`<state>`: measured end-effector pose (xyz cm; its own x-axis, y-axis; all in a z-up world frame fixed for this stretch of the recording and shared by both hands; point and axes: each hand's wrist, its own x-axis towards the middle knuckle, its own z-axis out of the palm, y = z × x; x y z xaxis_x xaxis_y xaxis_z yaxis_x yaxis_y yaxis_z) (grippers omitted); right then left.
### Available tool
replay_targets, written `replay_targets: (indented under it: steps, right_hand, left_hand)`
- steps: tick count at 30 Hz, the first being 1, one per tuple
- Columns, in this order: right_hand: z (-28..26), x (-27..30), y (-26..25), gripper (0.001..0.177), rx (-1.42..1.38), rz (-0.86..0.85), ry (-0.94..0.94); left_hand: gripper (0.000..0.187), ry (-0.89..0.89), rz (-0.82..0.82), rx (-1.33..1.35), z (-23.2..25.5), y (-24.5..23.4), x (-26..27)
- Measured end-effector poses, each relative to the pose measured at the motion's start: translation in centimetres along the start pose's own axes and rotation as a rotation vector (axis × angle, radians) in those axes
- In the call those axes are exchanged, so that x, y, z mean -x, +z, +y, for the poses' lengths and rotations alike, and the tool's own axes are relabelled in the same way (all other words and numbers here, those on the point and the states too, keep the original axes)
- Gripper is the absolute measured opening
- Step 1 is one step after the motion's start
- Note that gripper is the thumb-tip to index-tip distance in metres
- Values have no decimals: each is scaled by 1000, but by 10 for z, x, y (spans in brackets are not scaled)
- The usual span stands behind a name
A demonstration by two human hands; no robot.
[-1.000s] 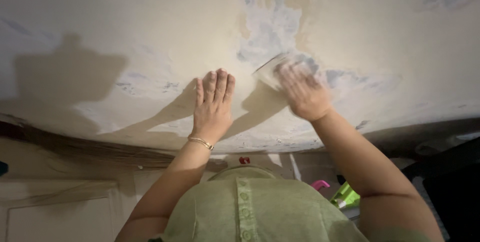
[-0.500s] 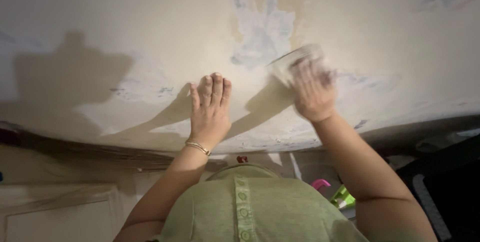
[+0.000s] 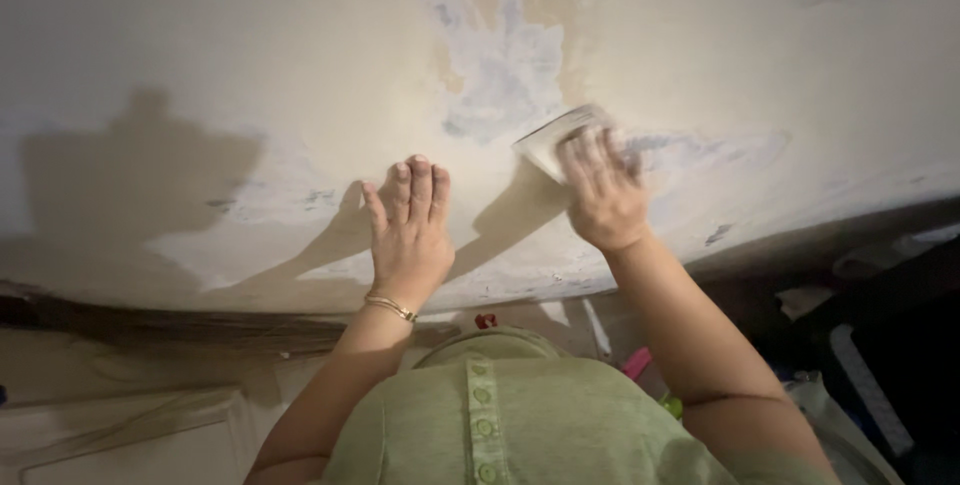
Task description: The person sands a section of a wall by hand using a piece of sandpaper, repeatedly rubbing the surface to smooth out repaired patches.
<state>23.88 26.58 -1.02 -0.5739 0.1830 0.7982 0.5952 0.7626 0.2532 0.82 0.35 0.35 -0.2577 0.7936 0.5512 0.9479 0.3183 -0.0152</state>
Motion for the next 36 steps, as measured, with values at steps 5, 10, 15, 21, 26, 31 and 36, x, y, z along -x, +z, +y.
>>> replay_targets:
  steps: [5,10,15,21,26,31,36]
  right_hand:
    - [96,-23,-26,62,268,262,108]
    - [79,-32,-18,51,-74,382,688]
    - [-20,-27,-21,43,77,248,268]
    - [59,-3,-43,43,142,229,552]
    - [44,24,-77,37,-682,429,1249]
    - [23,20,-125,41,-1408,809,1139]
    - [19,7,-150,37,-1566,854,1226]
  left_hand:
    - [73,9,-25,-11,-1,-3,-2]
    - [74,-21,-68,13,7,-1,-3]
    - [71,-19,-64,-22,6,0,-1]
    - [77,-3,-60,-12,2,2,1]
    - [82,1,-22,-100,5,7,1]
    - [84,4,-17,-49,9,2,6]
    - [85,74,44,39,4,-8,1]
